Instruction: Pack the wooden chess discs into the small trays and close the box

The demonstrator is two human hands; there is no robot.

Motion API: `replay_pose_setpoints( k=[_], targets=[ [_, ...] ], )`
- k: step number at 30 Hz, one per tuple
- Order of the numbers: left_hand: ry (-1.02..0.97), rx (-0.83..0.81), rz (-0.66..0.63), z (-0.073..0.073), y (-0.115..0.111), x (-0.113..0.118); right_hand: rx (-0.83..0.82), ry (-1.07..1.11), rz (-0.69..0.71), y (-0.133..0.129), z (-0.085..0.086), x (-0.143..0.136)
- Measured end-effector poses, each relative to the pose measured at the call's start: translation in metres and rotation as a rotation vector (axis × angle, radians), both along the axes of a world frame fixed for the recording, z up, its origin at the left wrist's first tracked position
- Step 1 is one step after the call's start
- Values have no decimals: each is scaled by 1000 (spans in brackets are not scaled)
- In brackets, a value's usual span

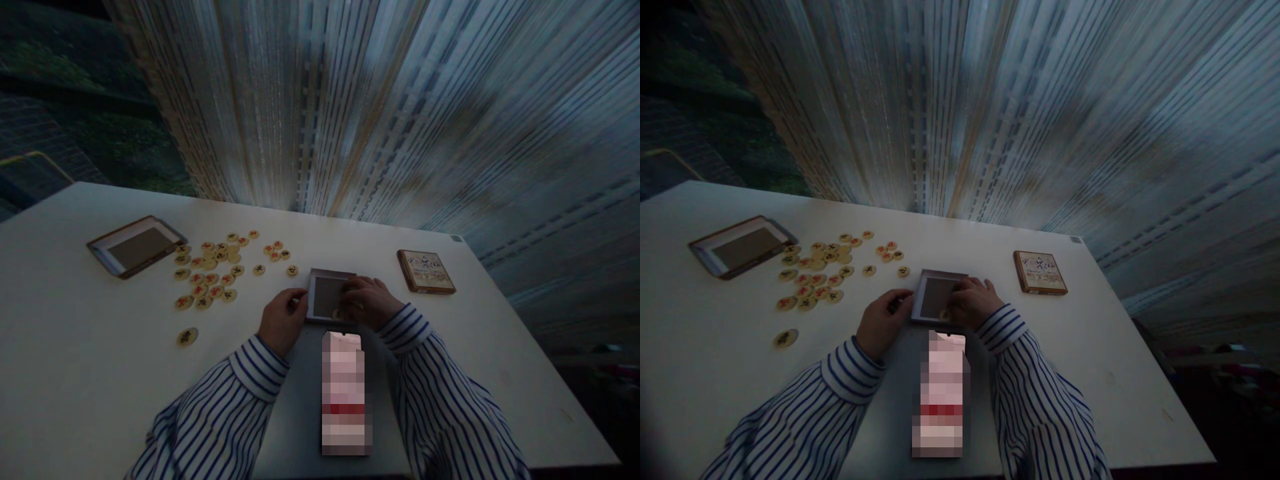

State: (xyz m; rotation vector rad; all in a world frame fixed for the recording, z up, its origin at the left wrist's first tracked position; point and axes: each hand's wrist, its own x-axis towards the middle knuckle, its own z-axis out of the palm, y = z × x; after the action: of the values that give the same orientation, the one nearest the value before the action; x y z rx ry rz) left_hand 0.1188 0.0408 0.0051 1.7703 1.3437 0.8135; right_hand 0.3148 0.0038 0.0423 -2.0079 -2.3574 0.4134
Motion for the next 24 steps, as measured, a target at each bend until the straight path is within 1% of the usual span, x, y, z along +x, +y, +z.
replay_pose_setpoints(
  k=[4, 7, 14, 20, 24],
  targets=[
    [0, 7, 10, 0, 0, 0, 30, 1, -1, -6, -5, 10],
    [4, 11, 12, 0, 0, 0, 57, -15, -33, -10, -7, 14],
    [26, 36, 1, -2, -1, 0, 39, -48, -62, -16, -3, 8],
    [42, 54, -15, 0, -1, 0, -5, -55, -69, -16, -1, 3],
    [66, 86, -27, 0, -2, 0, 47, -54, -64, -17, -3, 7]
  ],
)
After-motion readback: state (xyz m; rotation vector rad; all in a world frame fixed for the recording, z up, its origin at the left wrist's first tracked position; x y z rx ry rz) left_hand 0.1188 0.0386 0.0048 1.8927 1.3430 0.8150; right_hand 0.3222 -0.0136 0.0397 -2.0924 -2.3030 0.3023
